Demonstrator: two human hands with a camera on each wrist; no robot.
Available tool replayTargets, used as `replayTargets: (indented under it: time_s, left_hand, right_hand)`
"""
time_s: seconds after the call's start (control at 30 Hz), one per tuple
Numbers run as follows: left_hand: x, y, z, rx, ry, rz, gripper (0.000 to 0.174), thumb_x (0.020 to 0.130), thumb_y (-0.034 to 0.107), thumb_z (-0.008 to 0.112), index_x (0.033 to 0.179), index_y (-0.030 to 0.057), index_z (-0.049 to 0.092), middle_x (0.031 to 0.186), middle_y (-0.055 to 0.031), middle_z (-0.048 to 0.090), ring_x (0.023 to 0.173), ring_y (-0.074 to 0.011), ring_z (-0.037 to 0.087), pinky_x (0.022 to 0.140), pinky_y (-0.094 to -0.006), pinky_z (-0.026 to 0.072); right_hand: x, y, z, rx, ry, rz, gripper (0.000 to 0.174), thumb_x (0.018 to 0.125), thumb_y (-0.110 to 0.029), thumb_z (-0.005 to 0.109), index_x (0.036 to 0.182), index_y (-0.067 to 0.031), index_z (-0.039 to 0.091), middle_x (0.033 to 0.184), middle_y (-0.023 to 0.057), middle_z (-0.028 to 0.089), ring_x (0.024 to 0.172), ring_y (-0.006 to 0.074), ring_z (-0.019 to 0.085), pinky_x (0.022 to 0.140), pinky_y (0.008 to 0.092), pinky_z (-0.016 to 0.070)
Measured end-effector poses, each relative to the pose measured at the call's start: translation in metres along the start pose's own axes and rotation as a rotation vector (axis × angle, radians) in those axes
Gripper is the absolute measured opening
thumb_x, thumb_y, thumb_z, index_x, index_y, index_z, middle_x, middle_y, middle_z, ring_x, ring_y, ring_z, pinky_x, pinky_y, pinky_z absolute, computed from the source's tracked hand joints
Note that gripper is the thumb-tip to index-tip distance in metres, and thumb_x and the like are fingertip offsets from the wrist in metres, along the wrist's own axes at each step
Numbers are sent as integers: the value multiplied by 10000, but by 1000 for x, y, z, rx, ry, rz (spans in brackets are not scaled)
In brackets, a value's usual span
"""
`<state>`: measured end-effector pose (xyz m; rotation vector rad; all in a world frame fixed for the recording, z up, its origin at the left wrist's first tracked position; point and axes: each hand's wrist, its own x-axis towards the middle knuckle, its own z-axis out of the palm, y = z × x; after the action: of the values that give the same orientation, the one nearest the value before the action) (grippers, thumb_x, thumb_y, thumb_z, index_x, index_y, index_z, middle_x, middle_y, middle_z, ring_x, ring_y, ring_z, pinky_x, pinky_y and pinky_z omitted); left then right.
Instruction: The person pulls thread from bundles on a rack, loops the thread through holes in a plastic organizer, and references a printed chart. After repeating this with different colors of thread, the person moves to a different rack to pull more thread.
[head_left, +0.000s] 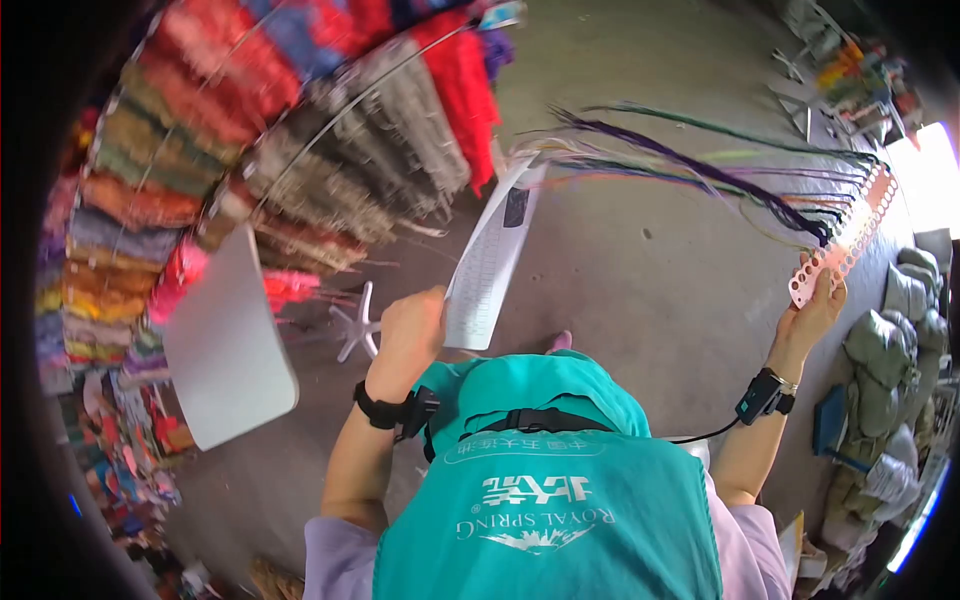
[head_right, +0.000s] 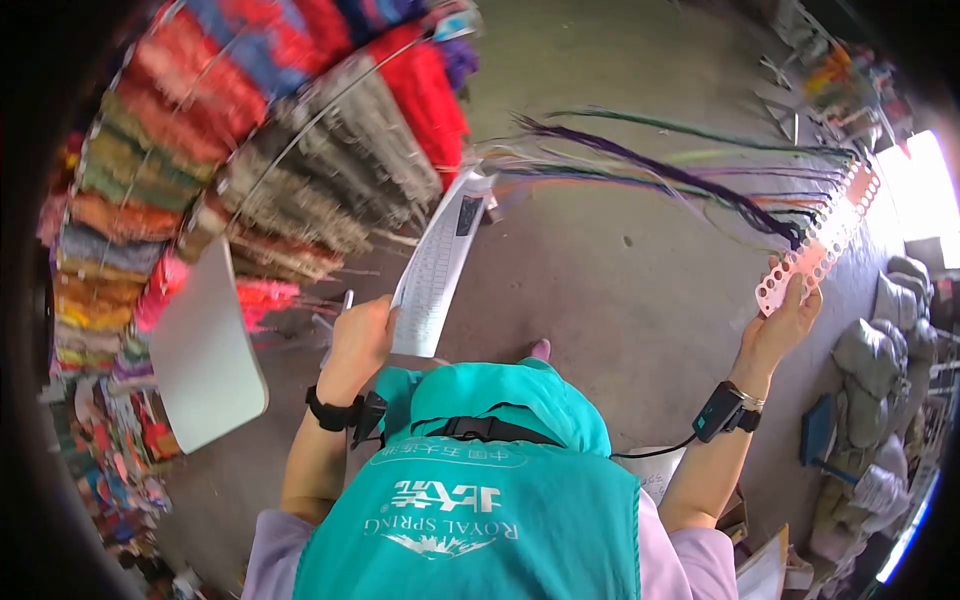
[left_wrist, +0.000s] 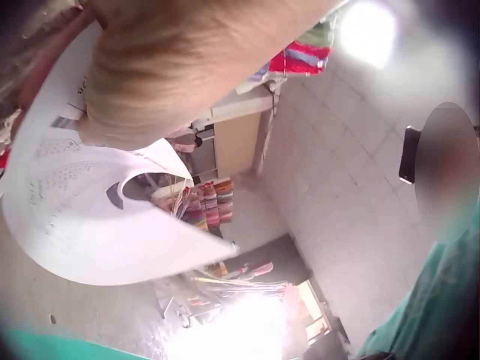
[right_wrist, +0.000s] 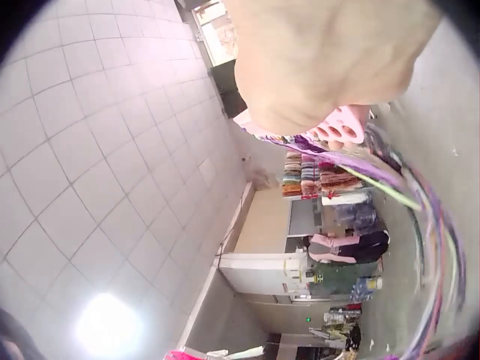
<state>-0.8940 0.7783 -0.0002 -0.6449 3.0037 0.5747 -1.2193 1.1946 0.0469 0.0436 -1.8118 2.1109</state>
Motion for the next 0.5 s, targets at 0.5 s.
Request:
replayTargets:
  time_s: [0.5]
  left_hand:
    - [404, 182, 48, -1406, -475, -193, 305, 1004, 192, 562, 1108, -75, 667, 1026, -80, 711, 877, -126, 640, 824, -302, 501]
  right_hand:
    - [179, 170, 36, -47, -31, 392, 287, 997, -265, 598, 1217, -91, 536, 923, 41, 662, 718, 131, 674, 551, 245, 524]
